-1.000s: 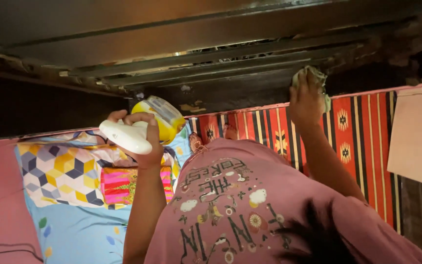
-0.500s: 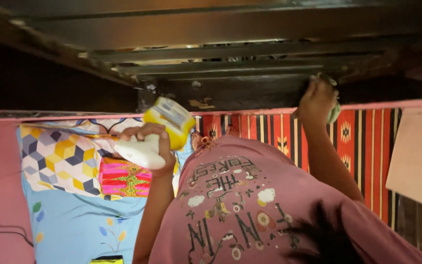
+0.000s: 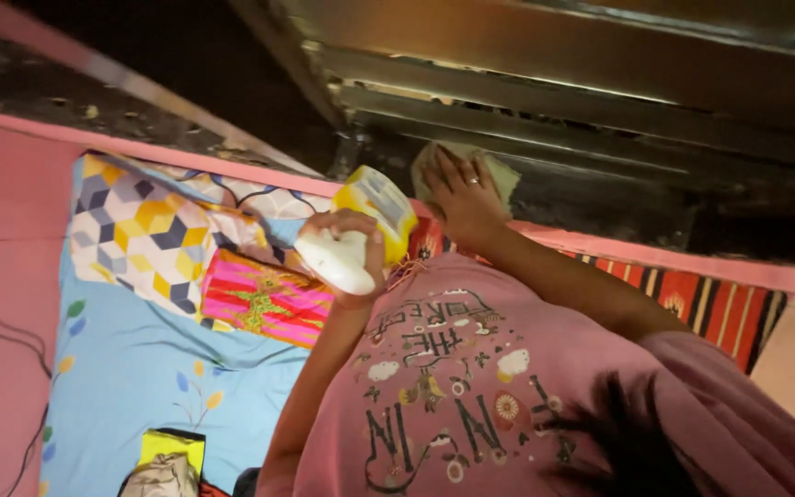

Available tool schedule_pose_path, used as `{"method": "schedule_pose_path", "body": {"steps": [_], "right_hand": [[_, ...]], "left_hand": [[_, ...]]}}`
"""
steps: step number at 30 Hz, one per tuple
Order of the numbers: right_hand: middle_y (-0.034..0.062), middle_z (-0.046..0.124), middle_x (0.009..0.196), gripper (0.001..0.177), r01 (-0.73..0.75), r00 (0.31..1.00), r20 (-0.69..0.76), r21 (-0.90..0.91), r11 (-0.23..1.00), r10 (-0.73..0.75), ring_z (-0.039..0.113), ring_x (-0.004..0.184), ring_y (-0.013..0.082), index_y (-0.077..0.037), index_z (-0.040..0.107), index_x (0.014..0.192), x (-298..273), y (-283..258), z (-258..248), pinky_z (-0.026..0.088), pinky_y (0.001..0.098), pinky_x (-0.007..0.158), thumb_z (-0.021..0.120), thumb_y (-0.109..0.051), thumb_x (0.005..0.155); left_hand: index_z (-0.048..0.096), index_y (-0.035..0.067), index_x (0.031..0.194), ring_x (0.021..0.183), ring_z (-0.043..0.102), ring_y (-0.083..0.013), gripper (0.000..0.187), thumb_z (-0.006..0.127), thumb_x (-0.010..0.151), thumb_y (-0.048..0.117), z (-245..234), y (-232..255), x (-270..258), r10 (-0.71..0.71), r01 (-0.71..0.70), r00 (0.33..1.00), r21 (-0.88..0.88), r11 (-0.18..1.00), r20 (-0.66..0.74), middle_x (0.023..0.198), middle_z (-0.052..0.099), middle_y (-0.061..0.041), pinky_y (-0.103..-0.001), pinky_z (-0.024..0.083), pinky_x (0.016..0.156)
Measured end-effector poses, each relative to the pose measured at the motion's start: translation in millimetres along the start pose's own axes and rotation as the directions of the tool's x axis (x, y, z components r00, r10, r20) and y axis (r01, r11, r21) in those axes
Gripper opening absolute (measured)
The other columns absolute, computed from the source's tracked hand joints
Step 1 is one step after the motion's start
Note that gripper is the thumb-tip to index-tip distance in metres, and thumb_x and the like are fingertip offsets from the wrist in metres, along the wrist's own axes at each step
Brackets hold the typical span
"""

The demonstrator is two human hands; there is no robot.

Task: The person sprays a cleaning solution onto a glass window and wipes it with a cloth. They repeatedly spray and wipe different sections of the glass and the window frame to remove dirt.

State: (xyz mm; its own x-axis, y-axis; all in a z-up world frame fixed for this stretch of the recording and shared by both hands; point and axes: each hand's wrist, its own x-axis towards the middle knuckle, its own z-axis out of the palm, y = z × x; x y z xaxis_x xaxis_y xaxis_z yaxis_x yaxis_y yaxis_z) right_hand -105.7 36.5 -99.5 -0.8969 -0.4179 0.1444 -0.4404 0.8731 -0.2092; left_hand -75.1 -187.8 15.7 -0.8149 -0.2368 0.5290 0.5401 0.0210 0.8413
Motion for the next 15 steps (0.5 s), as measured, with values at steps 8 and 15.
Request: {"method": "schedule_pose_path", "body": {"steps": [8,15], "right_hand": [[0.0308,0.063,0.143,0.044,0.09,0.988,-0.157,0.546,0.833,-0.004,0.058,0.133,0.0527,0.004,0.061,0.145,52,-27,-12,0.043,0.0589,0.117,0.055,-0.021,0.11],[0.0184,0.058,0.152,0.055,0.189,0.982,-0.022,0.142,0.972,-0.188,0.067,0.126,0.0405,-0.014,0.055,0.154,101,-49,27,0.043,0.0638,0.111,0.055,-0.045,0.108]], "left_hand": [[0.045,-0.002,0.108,0.067,0.073,-0.0277,0.047,0.082,0.08,-0.008,-19,-5,-10,-0.026,0.028,0.997,0.027,0.999,-0.076,0.072,0.071,-0.014,-0.038,0.056,0.075],[0.053,0.0,0.098,0.063,0.072,-0.0215,0.037,0.083,0.075,-0.004,-30,-21,-3,-0.08,0.085,0.995,0.097,0.992,-0.055,0.069,0.072,-0.009,-0.033,0.056,0.071]]}}
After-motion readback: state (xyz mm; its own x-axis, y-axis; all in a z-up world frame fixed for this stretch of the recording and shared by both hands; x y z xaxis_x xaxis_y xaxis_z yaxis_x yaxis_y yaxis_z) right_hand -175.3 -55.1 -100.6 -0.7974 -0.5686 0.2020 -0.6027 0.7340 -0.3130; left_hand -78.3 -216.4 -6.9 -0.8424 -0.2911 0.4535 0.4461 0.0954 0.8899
